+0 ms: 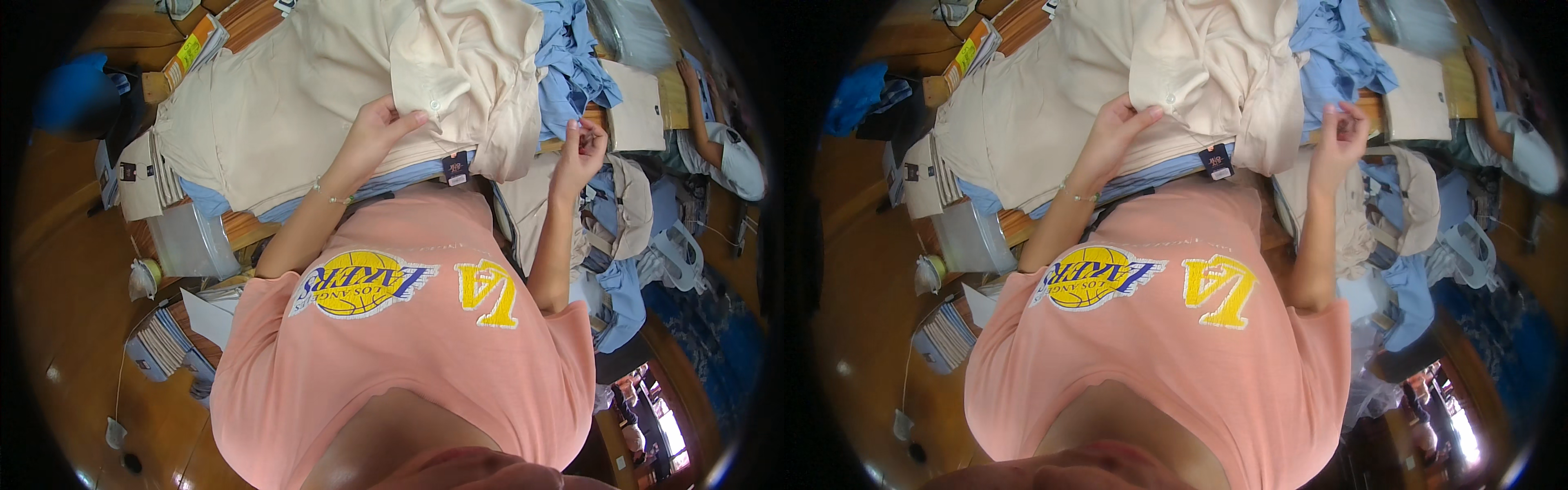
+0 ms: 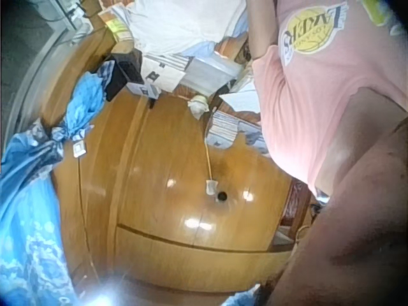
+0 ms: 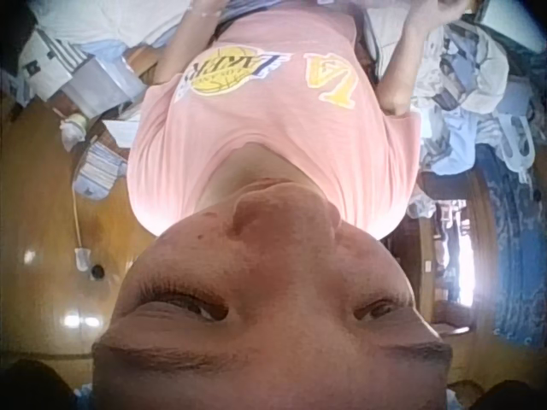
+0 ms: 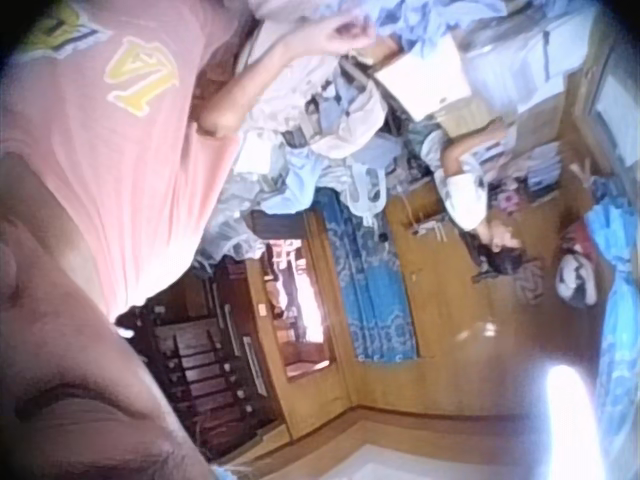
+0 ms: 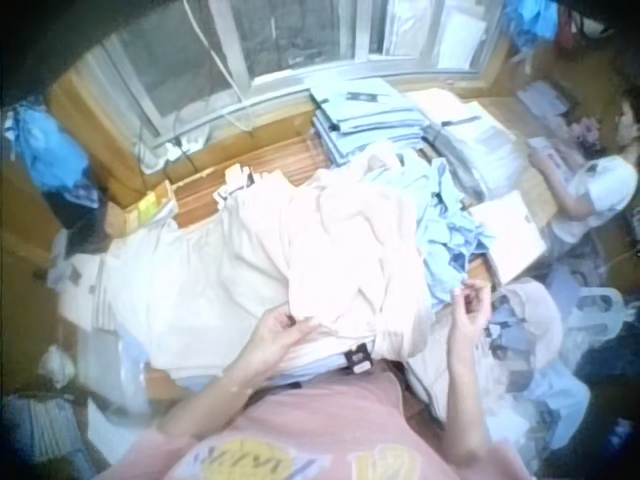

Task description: The person trims loose threads from the collar and button area of several shirts using a pair of shears and flips the garments to check different sections.

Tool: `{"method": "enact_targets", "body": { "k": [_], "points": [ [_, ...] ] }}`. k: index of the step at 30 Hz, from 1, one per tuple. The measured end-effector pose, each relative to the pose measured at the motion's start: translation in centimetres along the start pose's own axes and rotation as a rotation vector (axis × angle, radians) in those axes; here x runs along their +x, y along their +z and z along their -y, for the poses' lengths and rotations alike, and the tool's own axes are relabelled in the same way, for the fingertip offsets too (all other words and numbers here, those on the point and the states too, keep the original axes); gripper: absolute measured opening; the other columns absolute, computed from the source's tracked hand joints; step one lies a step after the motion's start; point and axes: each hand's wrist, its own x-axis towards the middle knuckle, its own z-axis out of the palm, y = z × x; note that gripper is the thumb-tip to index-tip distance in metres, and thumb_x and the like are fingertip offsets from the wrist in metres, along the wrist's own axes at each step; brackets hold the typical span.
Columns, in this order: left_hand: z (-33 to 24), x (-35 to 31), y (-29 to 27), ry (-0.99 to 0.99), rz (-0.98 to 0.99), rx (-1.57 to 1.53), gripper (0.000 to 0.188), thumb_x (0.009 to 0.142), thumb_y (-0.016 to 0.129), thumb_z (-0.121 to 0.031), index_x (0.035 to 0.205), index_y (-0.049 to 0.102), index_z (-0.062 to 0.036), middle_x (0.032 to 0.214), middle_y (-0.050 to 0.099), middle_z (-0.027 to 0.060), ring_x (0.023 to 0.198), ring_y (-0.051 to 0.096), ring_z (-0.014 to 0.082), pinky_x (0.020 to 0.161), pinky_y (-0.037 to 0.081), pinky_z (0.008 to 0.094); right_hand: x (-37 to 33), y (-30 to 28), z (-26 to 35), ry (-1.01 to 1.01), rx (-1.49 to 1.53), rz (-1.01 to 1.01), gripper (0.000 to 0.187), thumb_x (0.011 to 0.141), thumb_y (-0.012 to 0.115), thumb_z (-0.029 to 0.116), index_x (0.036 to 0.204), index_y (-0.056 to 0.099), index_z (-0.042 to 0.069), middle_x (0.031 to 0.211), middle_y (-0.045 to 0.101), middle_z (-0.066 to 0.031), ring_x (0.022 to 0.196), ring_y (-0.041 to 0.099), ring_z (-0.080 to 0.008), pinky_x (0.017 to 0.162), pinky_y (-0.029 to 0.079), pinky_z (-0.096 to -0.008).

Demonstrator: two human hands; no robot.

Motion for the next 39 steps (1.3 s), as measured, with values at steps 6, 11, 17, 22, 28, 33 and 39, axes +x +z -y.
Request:
{"method": "enact_targets", "body": {
  "k": [6, 11, 17, 22, 28, 33, 39],
  "points": [
    [0.5, -0.1, -0.1, 0.018, -0.026, 0.084, 0.018, 0.083, 0.064, -0.011, 0.097, 0.062, 0.001, 0.094, 0.064, 0.0039, 0.086, 0.055, 0.0074, 0.08, 0.043, 0.022, -3.2, 2.3, 5.9, 0.141, -0.078, 0.672, 0.01, 0.082, 0.061, 0.004, 0.09, 0.066, 0.0, 0.074, 0.06, 0.0001, 0.069, 0.051, -0.0041, 0.06, 0.04, -0.0167],
    [0.8, -0.5, 0.1, 0.086, -0.015, 0.105, 0.02, 0.084, 0.063, -0.011, 0.099, 0.062, 0.002, 0.095, 0.063, 0.0045, 0.085, 0.055, 0.0077, 0.079, 0.043, 0.0217, -5.6, 6.3, 7.3, 0.152, 0.005, 0.744, 0.01, 0.079, 0.065, 0.003, 0.087, 0.066, 0.0, 0.069, 0.059, -0.0024, 0.059, 0.047, -0.0066, 0.053, 0.038, -0.0214],
    [0.8, -0.5, 0.4, 0.384, -0.046, 0.334, 0.016, 0.081, 0.065, -0.011, 0.092, 0.064, -0.0001, 0.09, 0.062, 0.0045, 0.088, 0.055, 0.0146, 0.081, 0.041, 0.0278, -5.5, 7.0, 6.7, 0.071, -0.046, 0.735, 0.01, 0.077, 0.066, 0.004, 0.086, 0.065, -0.001, 0.065, 0.057, -0.0062, 0.055, 0.045, -0.0086, 0.051, 0.037, -0.0227],
    [-0.1, -0.6, 0.3, 0.593, -0.06, 0.753, 0.015, 0.079, 0.062, -0.016, 0.089, 0.065, -0.0046, 0.086, 0.059, 0.0065, 0.087, 0.051, 0.0241, 0.083, 0.035, 0.0343, -5.4, 6.9, 6.9, 0.096, -0.094, 0.742, 0.01, 0.077, 0.066, 0.006, 0.084, 0.064, -0.002, 0.063, 0.055, -0.0058, 0.054, 0.043, -0.0082, 0.05, 0.036, -0.0231],
    [-0.1, -0.4, 0.1, 0.671, -0.054, 0.936, 0.015, 0.079, 0.062, -0.019, 0.087, 0.065, -0.006, 0.08, 0.056, 0.0055, 0.087, 0.049, 0.0232, 0.081, 0.032, 0.0351, -5.5, 7.1, 6.7, 0.244, -0.069, 0.73, 0.009, 0.076, 0.067, 0.005, 0.078, 0.063, -0.002, 0.057, 0.05, -0.0007, 0.052, 0.04, -0.0046, 0.047, 0.033, -0.0215],
    [-0.2, 0.0, 0.2, 0.618, -0.031, 0.843, 0.017, 0.079, 0.063, -0.018, 0.089, 0.065, -0.0045, 0.083, 0.057, 0.0061, 0.086, 0.051, 0.0237, 0.08, 0.036, 0.0349, -5.7, 7.3, 5.6, 0.396, 0.097, 0.683, 0.006, 0.077, 0.065, 0.005, 0.077, 0.063, -0.001, 0.058, 0.049, 0.0052, 0.054, 0.04, -0.0012, 0.047, 0.032, -0.0185],
    [0.3, 0.1, 0.8, 0.359, -0.011, 0.361, 0.017, 0.082, 0.063, -0.011, 0.093, 0.064, 0.001, 0.091, 0.063, 0.0044, 0.083, 0.055, 0.0109, 0.074, 0.044, 0.0246, -5.6, 7.4, 5.3, 0.377, 0.149, 0.691, 0.005, 0.078, 0.063, 0.004, 0.077, 0.063, 0.0, 0.062, 0.051, 0.006, 0.055, 0.041, -0.0004, 0.049, 0.032, -0.0173]
  ]
}}
